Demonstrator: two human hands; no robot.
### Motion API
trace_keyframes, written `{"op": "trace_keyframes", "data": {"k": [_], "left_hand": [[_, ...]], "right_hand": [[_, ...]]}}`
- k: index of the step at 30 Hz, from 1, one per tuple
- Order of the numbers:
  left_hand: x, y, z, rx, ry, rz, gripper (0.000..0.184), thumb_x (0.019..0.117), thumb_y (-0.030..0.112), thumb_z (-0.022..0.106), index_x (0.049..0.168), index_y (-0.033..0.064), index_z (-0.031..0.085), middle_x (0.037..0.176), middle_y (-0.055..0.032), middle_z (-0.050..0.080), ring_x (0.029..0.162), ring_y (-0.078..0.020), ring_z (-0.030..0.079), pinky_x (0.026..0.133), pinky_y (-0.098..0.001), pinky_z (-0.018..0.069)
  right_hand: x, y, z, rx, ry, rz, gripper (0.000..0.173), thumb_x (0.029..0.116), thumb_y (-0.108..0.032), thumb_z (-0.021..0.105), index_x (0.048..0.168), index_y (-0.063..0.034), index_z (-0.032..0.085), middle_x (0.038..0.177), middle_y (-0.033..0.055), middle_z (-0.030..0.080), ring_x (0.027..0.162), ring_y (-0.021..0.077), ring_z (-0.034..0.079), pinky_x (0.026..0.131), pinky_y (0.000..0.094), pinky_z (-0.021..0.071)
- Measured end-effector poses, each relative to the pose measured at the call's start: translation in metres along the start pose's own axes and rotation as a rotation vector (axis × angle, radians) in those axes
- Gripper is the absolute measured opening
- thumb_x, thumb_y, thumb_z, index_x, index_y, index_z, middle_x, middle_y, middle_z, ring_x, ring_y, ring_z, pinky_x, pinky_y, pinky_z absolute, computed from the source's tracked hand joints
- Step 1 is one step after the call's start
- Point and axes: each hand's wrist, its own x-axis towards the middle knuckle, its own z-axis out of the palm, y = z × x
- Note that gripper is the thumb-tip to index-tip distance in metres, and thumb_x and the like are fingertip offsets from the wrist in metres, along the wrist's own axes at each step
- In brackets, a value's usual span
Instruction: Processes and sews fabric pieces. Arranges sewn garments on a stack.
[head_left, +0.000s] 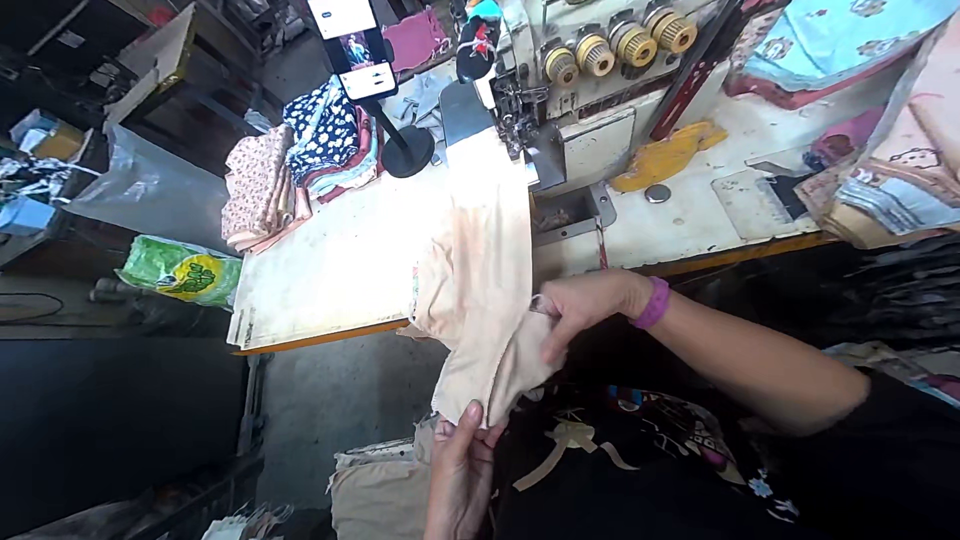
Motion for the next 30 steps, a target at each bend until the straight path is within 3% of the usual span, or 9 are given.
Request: {"op": "trace_keyframes", "data": {"k": [3,6,10,16,21,24,27,28,30], "left_hand": [[0.004,-0.004,0.002,-0.001,-0.03,-0.035,0.013,0.0918,-0.004,0.059,0.103,0.001,0.061,0.085,-0.0139,0.076,0.073,-0.0211,0.077,0.073,-0.0345,0.065],[0.006,-0.006,0.005,0.0,-0.049,-0.101,0.015,0.0927,-0.005,0.057,0.107,0.0005,0.059,0.086,-0.014,0.076,0.073,-0.0212,0.077,0.072,-0.0338,0.0652],[0.006,-0.006,0.003,0.024,-0.046,-0.108,0.015,0.098,-0.006,0.047,0.107,0.0007,0.058,0.084,-0.0124,0.077,0.071,-0.0198,0.077,0.071,-0.0311,0.0649],[0.012,-0.017,-0.011,0.106,-0.124,0.025,0.015,0.1002,-0.004,0.049,0.111,0.0004,0.058,0.092,-0.0104,0.078,0.078,-0.0194,0.078,0.078,-0.0341,0.0649],[0.026,-0.032,-0.024,0.142,-0.14,0.283,0.015,0.095,0.0,0.062,0.106,0.0104,0.064,0.09,0.0036,0.078,0.082,-0.0055,0.074,0.08,-0.0252,0.0615],[0.047,-0.045,-0.014,-0.225,-0.466,-0.16,0.038,0.0912,0.037,0.074,0.118,0.0102,0.068,0.11,-0.008,0.075,0.103,-0.0202,0.074,0.093,-0.0361,0.0592],[0.073,-0.059,0.015,-0.275,-0.802,-0.522,0.08,0.0686,0.072,0.077,0.127,0.0177,0.07,0.123,-0.0063,0.073,0.117,-0.0231,0.068,0.1,-0.045,0.0553],[0.077,-0.056,0.026,-0.231,-0.751,-0.46,0.076,0.0696,0.073,0.075,0.123,0.0188,0.07,0.116,-0.0038,0.075,0.111,-0.0199,0.071,0.096,-0.0419,0.0573],[0.079,-0.04,0.045,-0.204,-0.468,-0.143,0.049,0.0956,0.053,0.062,0.12,0.0118,0.057,0.104,-0.0026,0.074,0.097,-0.0159,0.073,0.085,-0.0368,0.061]], "right_hand": [[-0.009,-0.002,0.002,-0.052,-0.016,0.062,0.025,0.0924,-0.016,0.072,0.072,-0.0069,0.06,0.061,-0.0101,0.056,0.054,-0.0067,0.049,0.053,0.0146,0.0392],[-0.008,-0.002,0.005,0.065,0.208,-0.026,0.022,0.0974,-0.015,0.067,0.076,-0.0104,0.066,0.07,-0.0136,0.062,0.065,-0.0097,0.054,0.063,0.0121,0.0444],[-0.014,-0.007,0.012,0.139,0.435,-0.056,0.014,0.0904,-0.007,0.074,0.077,-0.0099,0.07,0.073,-0.0103,0.067,0.07,-0.0062,0.06,0.068,0.0132,0.0496],[-0.031,-0.007,0.04,-0.066,0.72,-0.095,0.011,0.0926,-0.016,0.073,0.085,-0.0082,0.074,0.074,-0.0126,0.064,0.069,-0.0106,0.055,0.066,0.0096,0.0454],[-0.036,-0.011,0.067,-0.265,0.903,-0.232,0.019,0.0938,-0.025,0.072,0.089,-0.0063,0.074,0.078,-0.0112,0.067,0.072,-0.0135,0.057,0.066,0.0059,0.0466],[-0.032,-0.012,0.077,-0.286,0.966,-0.26,0.022,0.0931,-0.025,0.072,0.082,-0.007,0.071,0.073,-0.0123,0.064,0.068,-0.014,0.054,0.062,0.0054,0.0441],[-0.038,-0.023,0.083,-0.313,1.013,-0.282,0.019,0.0946,-0.022,0.069,0.084,-0.0062,0.07,0.074,-0.0116,0.064,0.068,-0.0135,0.055,0.063,0.0055,0.0448],[-0.042,-0.029,0.084,-0.325,1.038,-0.295,0.017,0.0947,-0.02,0.069,0.085,-0.0056,0.071,0.075,-0.0113,0.065,0.069,-0.013,0.056,0.063,0.0057,0.0464],[-0.051,-0.031,0.082,-0.305,1.091,-0.262,0.012,0.0936,-0.017,0.07,0.09,-0.0056,0.072,0.077,-0.012,0.069,0.071,-0.0116,0.061,0.067,0.0075,0.0513]]}}
